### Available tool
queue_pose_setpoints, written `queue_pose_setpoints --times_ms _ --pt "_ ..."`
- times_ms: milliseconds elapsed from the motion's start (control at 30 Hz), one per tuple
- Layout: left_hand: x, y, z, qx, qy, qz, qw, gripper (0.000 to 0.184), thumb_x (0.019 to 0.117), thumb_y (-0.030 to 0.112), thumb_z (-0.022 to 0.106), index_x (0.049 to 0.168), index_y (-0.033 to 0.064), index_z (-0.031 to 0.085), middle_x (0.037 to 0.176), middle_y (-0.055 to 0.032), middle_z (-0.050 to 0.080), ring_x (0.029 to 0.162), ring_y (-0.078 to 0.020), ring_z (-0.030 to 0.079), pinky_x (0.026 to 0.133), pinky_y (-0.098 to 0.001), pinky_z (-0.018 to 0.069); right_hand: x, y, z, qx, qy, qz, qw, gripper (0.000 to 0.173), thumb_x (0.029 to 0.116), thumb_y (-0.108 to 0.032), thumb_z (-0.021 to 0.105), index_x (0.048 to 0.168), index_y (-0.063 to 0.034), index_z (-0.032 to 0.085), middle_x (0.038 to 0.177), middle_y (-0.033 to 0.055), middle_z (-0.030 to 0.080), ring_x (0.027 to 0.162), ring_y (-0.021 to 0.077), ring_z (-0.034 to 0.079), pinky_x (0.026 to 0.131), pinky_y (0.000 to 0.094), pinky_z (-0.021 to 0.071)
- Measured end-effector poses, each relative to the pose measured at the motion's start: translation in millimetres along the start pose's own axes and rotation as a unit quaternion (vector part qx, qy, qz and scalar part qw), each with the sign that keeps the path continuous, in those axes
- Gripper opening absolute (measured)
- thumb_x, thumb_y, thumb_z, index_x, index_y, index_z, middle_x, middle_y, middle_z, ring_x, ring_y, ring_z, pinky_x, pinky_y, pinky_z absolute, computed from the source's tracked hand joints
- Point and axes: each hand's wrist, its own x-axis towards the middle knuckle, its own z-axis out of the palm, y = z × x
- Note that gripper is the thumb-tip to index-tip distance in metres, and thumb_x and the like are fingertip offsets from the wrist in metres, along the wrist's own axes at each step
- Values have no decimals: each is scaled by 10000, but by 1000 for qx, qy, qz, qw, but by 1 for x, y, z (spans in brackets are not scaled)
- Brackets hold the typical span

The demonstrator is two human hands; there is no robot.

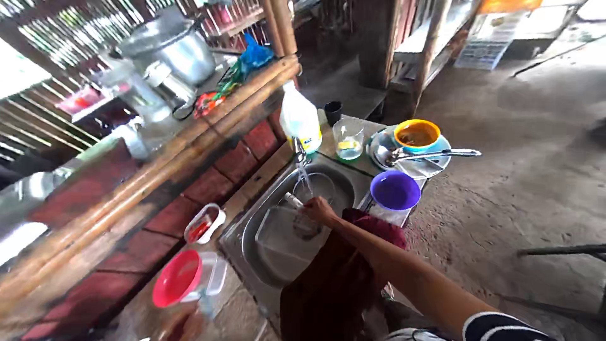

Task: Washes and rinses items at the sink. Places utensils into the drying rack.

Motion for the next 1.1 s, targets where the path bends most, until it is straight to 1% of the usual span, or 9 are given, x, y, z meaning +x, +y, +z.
queue_pose_setpoints --times_ms 67,200,367,433,533,733,867,967,1100 --pt "49 71 58 43 -55 84 994 251 950 9 617 1155 -134 649 976 -202 711 799 -180 694 784 -375 595 22 12 -8 61 -5 21 998 318 1017 -199 633 1149 87 672 1063 239 690 918 293 680 894 452 541" --pt "148 184 190 119 -106 195 968 231 999 98 609 1156 -45 701 1009 -185 731 884 -263 718 853 -460 586 46 21 -14 149 -46 50 987 327 1029 -178 611 1203 97 638 1061 235 681 888 263 667 867 413 540" --pt "258 229 339 127 -131 205 962 222 1017 123 605 1166 5 719 1062 -175 737 962 -291 723 922 -499 565 69 38 -16 207 -41 38 977 292 1029 -160 604 1163 97 637 1004 224 672 845 260 652 830 418 541" --pt "286 238 368 135 -159 190 959 259 1044 135 556 1219 21 709 1113 -185 731 1018 -310 715 958 -516 545 69 35 -31 183 -24 34 982 294 1024 -148 606 1187 95 644 1119 266 669 1010 340 663 941 473 521" --pt "277 242 363 121 -135 196 964 277 1056 151 551 1246 12 696 1148 -206 722 1052 -336 704 977 -536 524 70 36 -54 149 13 -4 989 283 998 -98 622 1171 125 649 1176 314 653 1130 414 632 1022 514 479" --pt "164 184 275 -27 -3 239 971 216 1003 74 596 1134 -72 686 1040 -122 742 911 -112 732 855 -290 614 85 5 -90 36 -48 -43 997 238 967 -77 646 1115 104 693 1116 276 694 1077 387 668 993 510 507" --pt "100 154 240 -60 54 121 989 214 985 5 554 1088 -142 671 957 -100 738 888 -65 710 849 -227 588 113 7 -70 -10 -99 -53 994 234 952 -143 708 1087 48 718 1048 228 712 962 340 695 928 516 538" --pt "61 116 228 -51 62 24 996 225 990 7 549 1114 -137 670 946 -107 732 855 -65 702 826 -227 584 136 11 -71 -74 -78 -58 992 191 916 -136 726 1016 27 731 990 226 714 927 376 695 870 582 539" --pt "20 69 222 -40 76 -50 995 229 997 31 562 1131 -107 685 957 -128 737 846 -90 715 807 -245 594 135 14 -89 -120 -55 -100 986 151 901 -109 735 1001 3 747 985 208 723 888 362 708 846 584 559"
